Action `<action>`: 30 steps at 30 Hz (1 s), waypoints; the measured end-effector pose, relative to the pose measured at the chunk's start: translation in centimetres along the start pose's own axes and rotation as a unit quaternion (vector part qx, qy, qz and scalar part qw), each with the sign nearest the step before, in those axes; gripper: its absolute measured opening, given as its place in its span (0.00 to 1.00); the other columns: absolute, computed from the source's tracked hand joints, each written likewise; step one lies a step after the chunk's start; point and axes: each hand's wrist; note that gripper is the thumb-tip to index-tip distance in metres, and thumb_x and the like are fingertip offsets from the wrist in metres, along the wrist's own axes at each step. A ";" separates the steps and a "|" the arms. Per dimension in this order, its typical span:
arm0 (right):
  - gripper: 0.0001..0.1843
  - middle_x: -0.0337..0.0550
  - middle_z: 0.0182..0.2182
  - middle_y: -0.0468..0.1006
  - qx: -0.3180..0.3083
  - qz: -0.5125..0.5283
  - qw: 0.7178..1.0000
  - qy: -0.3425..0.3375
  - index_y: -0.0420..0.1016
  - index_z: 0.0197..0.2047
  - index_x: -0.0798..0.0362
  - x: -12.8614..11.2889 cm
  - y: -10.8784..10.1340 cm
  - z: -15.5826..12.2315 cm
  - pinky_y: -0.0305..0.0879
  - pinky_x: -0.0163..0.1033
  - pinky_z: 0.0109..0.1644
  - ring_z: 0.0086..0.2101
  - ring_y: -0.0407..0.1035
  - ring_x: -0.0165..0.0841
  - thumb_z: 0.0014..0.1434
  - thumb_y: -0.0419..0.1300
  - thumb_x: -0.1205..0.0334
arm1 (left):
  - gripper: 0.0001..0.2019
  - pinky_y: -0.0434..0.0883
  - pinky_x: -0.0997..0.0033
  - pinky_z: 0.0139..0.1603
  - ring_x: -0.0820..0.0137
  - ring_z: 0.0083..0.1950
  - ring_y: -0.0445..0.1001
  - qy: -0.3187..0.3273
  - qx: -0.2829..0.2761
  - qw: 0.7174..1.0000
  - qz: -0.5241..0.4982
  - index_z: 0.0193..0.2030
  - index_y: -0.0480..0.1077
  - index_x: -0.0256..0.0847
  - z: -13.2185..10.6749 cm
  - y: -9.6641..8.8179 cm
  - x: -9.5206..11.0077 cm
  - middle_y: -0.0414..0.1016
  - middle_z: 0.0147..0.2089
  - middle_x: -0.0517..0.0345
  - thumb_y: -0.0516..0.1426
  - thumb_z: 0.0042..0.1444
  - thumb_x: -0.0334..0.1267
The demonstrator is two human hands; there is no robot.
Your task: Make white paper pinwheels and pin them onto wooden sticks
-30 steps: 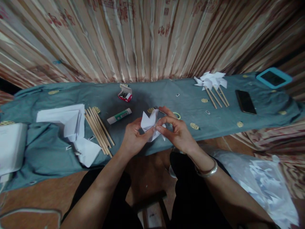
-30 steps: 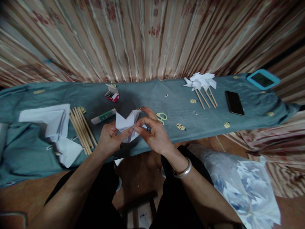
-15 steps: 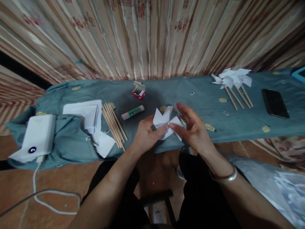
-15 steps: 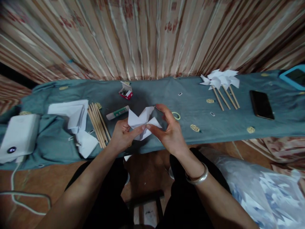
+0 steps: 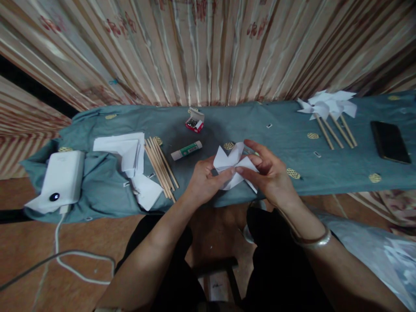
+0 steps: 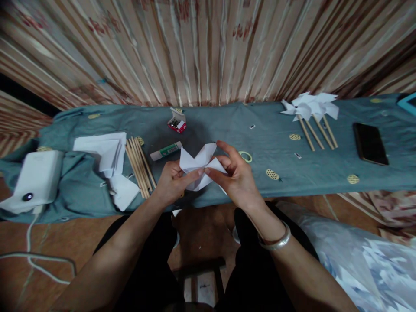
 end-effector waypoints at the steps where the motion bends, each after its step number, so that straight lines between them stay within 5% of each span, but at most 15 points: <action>1: 0.36 0.35 0.32 0.81 0.001 -0.004 1.000 -0.005 0.64 0.56 0.46 0.0 0.0 0.0 0.72 0.38 0.37 0.31 0.75 0.31 0.46 0.72 0.55 | 0.17 0.68 0.74 0.31 0.69 0.34 0.74 -0.004 0.001 1.000 -0.004 0.35 0.77 0.36 0.0 0.0 -0.1 0.78 0.33 0.54 0.63 0.51 0.50; 30: 0.38 0.38 0.36 0.83 0.051 -0.032 0.998 -0.017 0.62 0.58 0.45 0.5 0.2 0.1 0.75 0.45 0.43 0.34 0.77 0.36 0.46 0.72 0.52 | 0.16 0.68 0.75 0.33 0.71 0.34 0.73 -0.012 0.012 0.999 0.036 0.39 0.77 0.35 0.1 0.2 -0.3 0.79 0.34 0.56 0.60 0.56 0.49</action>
Point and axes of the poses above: each hand's wrist, its own z-axis towards the middle knuckle, its own y-axis out of the palm, x = y × z
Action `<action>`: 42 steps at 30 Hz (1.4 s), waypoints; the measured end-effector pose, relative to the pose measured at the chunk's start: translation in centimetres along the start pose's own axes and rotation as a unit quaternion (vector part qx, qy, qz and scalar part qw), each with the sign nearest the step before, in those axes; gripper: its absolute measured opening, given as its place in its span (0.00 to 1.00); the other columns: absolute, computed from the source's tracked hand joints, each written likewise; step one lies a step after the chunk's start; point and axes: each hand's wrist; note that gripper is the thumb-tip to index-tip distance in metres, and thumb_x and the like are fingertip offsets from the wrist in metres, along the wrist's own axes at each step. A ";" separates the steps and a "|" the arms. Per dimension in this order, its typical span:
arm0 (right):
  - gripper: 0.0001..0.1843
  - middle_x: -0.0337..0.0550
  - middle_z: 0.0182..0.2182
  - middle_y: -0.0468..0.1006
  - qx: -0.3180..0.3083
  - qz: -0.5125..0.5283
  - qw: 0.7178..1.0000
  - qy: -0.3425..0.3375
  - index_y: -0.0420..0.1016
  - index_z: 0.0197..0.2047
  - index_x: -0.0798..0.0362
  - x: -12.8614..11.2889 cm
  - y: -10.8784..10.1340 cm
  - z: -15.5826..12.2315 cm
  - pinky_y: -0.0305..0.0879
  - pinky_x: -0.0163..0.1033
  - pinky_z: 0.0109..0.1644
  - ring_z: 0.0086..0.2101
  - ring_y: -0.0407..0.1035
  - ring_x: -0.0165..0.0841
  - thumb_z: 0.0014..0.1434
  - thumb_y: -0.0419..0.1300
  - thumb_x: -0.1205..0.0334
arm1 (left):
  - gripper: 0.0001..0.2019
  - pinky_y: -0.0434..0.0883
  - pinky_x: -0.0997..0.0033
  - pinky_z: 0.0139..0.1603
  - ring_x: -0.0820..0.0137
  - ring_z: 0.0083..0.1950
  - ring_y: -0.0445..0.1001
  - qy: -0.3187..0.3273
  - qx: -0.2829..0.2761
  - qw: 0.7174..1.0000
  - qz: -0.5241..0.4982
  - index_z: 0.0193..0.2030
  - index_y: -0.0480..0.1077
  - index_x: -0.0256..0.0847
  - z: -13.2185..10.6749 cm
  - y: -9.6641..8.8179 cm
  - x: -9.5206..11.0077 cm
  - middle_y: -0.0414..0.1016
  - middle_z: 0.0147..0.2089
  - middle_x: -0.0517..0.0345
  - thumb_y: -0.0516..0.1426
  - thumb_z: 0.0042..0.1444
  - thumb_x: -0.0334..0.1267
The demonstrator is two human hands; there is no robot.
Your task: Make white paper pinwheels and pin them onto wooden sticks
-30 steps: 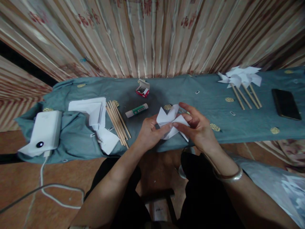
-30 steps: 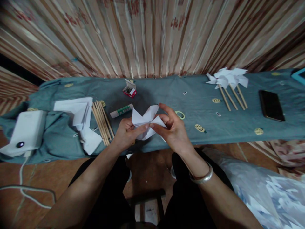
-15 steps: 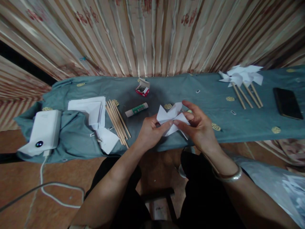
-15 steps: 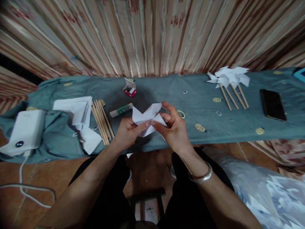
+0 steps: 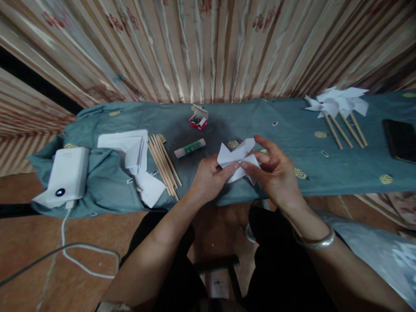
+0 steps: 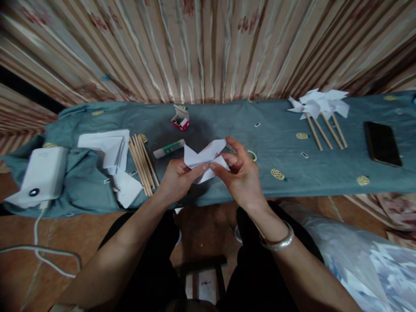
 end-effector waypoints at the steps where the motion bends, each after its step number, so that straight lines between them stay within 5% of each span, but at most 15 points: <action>1: 0.39 0.38 0.36 0.83 -0.003 0.000 1.000 0.001 0.62 0.58 0.45 0.0 0.0 0.0 0.75 0.45 0.43 0.34 0.77 0.36 0.46 0.72 0.52 | 0.16 0.68 0.75 0.33 0.71 0.34 0.73 -0.001 0.000 1.000 0.001 0.39 0.77 0.35 0.0 0.0 0.0 0.79 0.34 0.55 0.59 0.56 0.49; 17: 0.33 0.36 0.33 0.82 0.002 -0.010 1.000 -0.008 0.66 0.52 0.45 0.2 0.4 0.3 0.74 0.42 0.37 0.31 0.77 0.36 0.45 0.73 0.55 | 0.16 0.69 0.74 0.34 0.71 0.33 0.73 0.000 0.010 1.000 -0.022 0.36 0.76 0.36 0.1 -0.1 -0.5 0.78 0.33 0.56 0.59 0.55 0.49; 42: 0.32 0.40 0.37 0.84 0.016 -0.003 1.000 -0.022 0.65 0.52 0.47 0.4 0.7 0.7 0.75 0.44 0.42 0.36 0.78 0.37 0.46 0.72 0.52 | 0.14 0.64 0.75 0.28 0.73 0.27 0.70 0.011 0.083 0.996 0.012 0.29 0.77 0.37 0.5 0.3 -0.3 0.76 0.27 0.59 0.61 0.53 0.47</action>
Point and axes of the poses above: each hand's wrist, its own z-axis towards the middle knuckle, its own y-axis out of the palm, x = y × z
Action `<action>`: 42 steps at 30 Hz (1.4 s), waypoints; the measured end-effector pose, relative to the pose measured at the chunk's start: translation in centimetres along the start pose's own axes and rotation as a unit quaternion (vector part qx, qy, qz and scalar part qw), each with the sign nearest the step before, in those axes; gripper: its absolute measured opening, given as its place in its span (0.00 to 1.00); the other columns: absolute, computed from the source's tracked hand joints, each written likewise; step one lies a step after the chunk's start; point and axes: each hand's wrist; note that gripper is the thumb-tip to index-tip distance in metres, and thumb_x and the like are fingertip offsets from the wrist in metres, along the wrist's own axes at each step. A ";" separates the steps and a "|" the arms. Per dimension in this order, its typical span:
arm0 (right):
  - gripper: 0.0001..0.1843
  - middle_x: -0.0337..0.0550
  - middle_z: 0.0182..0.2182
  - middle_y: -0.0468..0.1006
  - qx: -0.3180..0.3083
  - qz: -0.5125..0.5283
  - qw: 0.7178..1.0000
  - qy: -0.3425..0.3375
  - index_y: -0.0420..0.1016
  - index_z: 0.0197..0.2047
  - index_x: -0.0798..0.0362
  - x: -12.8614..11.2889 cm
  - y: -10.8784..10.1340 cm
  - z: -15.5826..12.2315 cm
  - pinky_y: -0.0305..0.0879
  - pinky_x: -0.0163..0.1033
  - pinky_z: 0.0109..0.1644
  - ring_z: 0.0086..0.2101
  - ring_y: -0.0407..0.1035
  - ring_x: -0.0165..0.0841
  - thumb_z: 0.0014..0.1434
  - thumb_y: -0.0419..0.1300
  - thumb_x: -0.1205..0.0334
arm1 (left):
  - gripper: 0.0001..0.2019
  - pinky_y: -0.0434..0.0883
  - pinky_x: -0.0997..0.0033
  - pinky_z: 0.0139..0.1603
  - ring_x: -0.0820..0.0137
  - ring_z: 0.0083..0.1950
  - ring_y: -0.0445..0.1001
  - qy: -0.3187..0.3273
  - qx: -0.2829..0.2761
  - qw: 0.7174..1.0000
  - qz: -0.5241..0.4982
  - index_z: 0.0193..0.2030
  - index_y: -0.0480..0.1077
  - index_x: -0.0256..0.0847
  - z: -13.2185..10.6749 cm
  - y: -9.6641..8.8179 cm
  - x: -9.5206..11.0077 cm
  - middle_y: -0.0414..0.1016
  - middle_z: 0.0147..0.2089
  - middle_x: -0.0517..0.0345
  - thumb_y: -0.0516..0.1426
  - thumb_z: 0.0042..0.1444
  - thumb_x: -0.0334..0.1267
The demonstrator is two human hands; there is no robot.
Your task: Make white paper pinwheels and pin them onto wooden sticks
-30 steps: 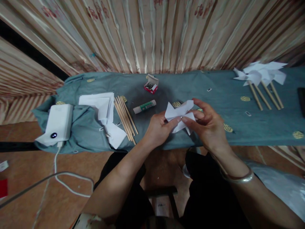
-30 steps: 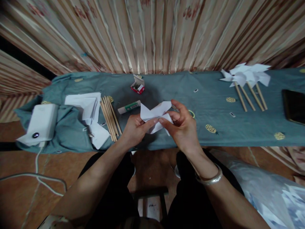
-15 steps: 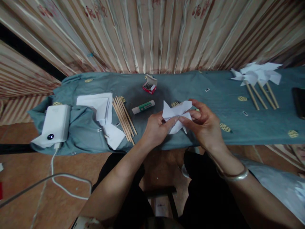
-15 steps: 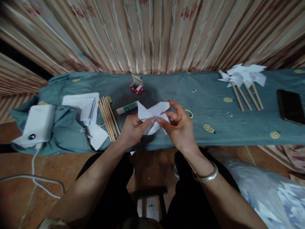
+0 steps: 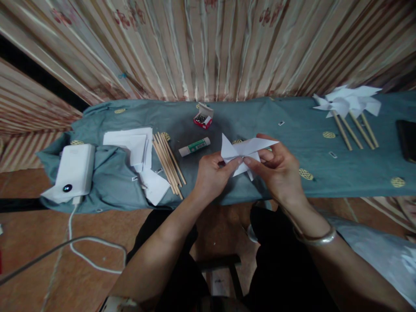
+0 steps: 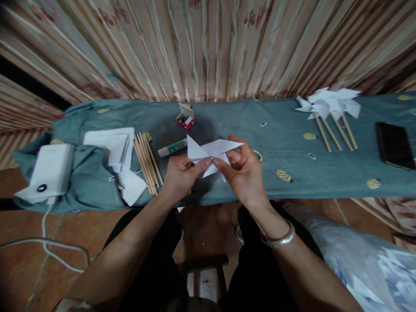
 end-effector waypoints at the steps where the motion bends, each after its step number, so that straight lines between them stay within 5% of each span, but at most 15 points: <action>1: 0.32 0.39 0.37 0.84 0.004 0.002 1.000 0.002 0.65 0.52 0.47 0.0 0.0 0.0 0.75 0.44 0.43 0.36 0.78 0.36 0.46 0.72 0.53 | 0.14 0.64 0.75 0.28 0.73 0.28 0.70 0.002 0.004 1.000 -0.006 0.30 0.78 0.37 0.0 0.0 -0.1 0.77 0.27 0.59 0.61 0.53 0.47; 42: 0.28 0.36 0.33 0.83 0.002 0.044 0.999 0.014 0.68 0.46 0.47 0.3 0.4 0.6 0.74 0.40 0.39 0.34 0.78 0.35 0.44 0.73 0.56 | 0.07 0.72 0.72 0.35 0.68 0.33 0.77 -0.004 0.057 0.998 -0.021 0.32 0.79 0.37 0.5 0.1 0.3 0.82 0.32 0.56 0.64 0.48 0.37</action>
Point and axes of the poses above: each hand's wrist, its own z-axis towards the middle knuckle, its own y-axis out of the palm, x = y × z
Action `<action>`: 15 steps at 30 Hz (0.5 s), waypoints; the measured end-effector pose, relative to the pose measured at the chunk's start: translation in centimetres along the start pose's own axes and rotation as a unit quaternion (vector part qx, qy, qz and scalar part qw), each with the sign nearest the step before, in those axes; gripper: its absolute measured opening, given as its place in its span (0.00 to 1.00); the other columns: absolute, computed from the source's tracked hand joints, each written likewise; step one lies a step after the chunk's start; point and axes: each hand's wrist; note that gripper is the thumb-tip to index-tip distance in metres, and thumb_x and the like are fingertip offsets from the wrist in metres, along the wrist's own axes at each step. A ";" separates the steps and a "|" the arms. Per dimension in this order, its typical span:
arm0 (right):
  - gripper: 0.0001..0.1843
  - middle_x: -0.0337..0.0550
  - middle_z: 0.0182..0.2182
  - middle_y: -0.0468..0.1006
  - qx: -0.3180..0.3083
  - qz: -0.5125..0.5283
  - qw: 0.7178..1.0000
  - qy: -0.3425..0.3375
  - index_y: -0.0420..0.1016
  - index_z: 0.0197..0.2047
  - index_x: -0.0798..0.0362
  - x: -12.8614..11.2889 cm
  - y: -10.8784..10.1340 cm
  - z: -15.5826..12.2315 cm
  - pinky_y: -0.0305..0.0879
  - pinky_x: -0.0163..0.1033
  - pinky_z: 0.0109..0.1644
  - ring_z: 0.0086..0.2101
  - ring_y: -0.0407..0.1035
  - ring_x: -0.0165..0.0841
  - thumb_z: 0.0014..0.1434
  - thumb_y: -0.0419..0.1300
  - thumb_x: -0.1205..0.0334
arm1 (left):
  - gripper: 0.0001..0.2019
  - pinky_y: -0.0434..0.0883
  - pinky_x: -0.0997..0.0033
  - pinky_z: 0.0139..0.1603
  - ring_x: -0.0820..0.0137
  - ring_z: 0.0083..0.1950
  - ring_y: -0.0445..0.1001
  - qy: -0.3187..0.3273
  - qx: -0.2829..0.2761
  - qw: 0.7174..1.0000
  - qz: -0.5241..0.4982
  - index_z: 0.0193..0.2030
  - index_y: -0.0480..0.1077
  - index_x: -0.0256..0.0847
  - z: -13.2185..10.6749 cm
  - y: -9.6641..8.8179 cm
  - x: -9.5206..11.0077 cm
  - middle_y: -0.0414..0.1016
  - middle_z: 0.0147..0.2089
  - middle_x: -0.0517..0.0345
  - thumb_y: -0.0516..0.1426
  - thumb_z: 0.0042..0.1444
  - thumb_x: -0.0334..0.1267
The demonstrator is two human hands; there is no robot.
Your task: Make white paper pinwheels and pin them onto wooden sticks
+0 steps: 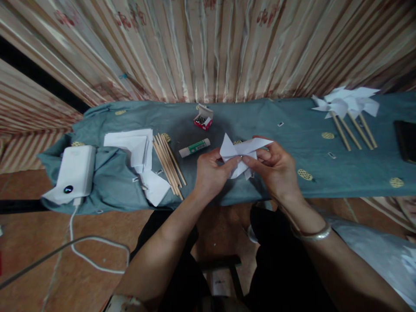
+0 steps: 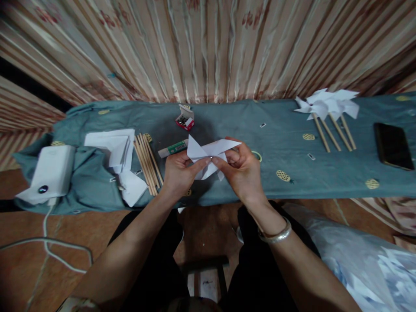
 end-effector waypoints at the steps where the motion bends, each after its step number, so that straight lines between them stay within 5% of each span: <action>1: 0.28 0.36 0.33 0.83 -0.002 0.001 1.000 -0.001 0.68 0.46 0.47 0.0 0.0 0.0 0.74 0.41 0.39 0.34 0.78 0.35 0.44 0.73 0.56 | 0.06 0.72 0.72 0.35 0.68 0.33 0.77 0.002 0.001 1.000 0.003 0.32 0.79 0.37 0.0 0.0 0.0 0.82 0.32 0.56 0.64 0.48 0.37; 15: 0.25 0.33 0.30 0.83 0.006 0.021 1.000 0.006 0.69 0.42 0.47 -0.1 0.4 0.1 0.74 0.39 0.36 0.31 0.77 0.33 0.42 0.73 0.59 | 0.04 0.70 0.73 0.34 0.69 0.32 0.77 0.026 0.005 0.999 0.038 0.31 0.79 0.37 0.0 -0.2 0.3 0.82 0.31 0.58 0.64 0.49 0.35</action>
Point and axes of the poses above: each hand's wrist, its own z-axis towards the middle knuckle, its own y-axis out of the palm, x = y × z
